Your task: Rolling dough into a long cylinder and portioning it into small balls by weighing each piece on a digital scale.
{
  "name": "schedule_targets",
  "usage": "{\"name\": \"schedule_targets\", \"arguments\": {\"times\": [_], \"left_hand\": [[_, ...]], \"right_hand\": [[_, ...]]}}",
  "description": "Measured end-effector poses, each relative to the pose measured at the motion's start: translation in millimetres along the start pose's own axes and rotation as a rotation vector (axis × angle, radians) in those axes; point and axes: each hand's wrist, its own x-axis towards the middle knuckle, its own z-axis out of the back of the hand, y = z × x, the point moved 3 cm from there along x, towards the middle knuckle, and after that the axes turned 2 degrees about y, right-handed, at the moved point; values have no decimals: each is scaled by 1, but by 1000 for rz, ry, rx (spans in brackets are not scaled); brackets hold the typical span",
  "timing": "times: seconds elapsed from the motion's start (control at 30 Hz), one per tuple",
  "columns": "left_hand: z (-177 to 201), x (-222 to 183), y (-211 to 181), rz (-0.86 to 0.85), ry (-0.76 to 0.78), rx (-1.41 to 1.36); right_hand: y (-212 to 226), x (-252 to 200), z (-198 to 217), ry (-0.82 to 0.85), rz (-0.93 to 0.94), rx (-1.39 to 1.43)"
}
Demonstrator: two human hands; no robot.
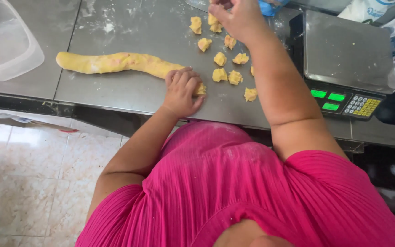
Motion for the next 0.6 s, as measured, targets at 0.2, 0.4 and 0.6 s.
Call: {"name": "schedule_targets", "arguments": {"times": [0.2,0.4,0.6], "left_hand": [[7,-4,2,95,-137,-10],[1,-8,17,97,-198,-79],[2,-2,5,38,-92,-88]], "right_hand": [[31,-18,-48,312,-193,-83],[-6,-114,-119,361,-47,-56],[-34,-147,-153,-170,336,-183]]}}
